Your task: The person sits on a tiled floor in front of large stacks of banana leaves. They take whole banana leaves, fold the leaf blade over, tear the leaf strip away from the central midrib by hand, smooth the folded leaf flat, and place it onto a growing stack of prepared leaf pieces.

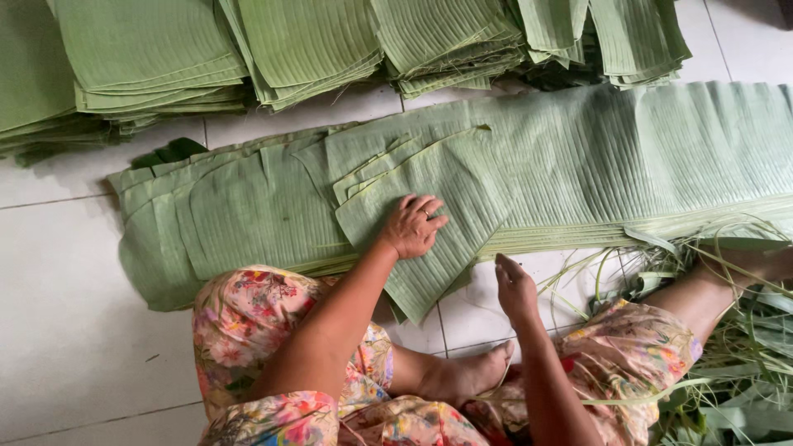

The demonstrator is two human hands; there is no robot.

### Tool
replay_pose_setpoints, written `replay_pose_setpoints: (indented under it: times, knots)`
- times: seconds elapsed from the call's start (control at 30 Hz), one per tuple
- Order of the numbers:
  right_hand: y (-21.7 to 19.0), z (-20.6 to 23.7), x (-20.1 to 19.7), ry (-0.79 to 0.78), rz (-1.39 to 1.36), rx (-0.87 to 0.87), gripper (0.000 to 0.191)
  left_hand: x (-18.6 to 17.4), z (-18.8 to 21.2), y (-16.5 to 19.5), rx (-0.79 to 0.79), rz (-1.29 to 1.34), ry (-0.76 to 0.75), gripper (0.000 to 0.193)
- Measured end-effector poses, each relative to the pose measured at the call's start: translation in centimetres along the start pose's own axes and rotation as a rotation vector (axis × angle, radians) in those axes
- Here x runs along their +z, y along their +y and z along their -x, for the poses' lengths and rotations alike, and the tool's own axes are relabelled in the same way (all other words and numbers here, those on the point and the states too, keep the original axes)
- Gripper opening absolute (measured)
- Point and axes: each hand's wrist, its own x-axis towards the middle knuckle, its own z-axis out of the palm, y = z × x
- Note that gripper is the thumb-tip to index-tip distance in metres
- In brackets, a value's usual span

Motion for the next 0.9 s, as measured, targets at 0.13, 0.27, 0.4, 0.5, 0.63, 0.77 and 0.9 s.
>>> replay_pose_setpoints:
  times: [0.13,0.27,0.4,0.5,0.63,0.77,0.9]
  knots:
    - [-1.2,-3.2,3.6,0.025,-0.652,0.594,0.027,-0.1,0.1,0.4,0.037,-0.020,0.023,0.035]
    - [-2.2,-3.2,4.5,0.037,-0.604,0.611,0.026,-0.1,-0.1,0.5,0.041,-0.022,0.027,0.035]
    - [-3.1,-2.6,5.2,0.162,-0.304,0.395,0.023,-0.4,-0.4,0.6,-0.012,-0.022,-0.046,0.035]
    - [-2.6,-0.8,4.2,0.116,-0.566,0.428,0.023,-1.5,-0.8,0.8,-0.105,-0.003,-0.101,0.040]
    - [0.1,4.7,0.6,-0.052,-0.592,0.582,0.024,-2.7,-1.1,-0.2,-0.284,-0.010,-0.277,0.070]
    - [1.9,8.8,-0.9,-0.081,-0.266,0.556,0.026,-1.8,-1.9,-1.9,-0.407,0.160,-0.018,0.073]
    - [0.0,7.9,1.2,-0.148,-0.195,0.556,0.027,-0.6,-2.6,-1.9,-0.431,0.141,-0.014,0.066]
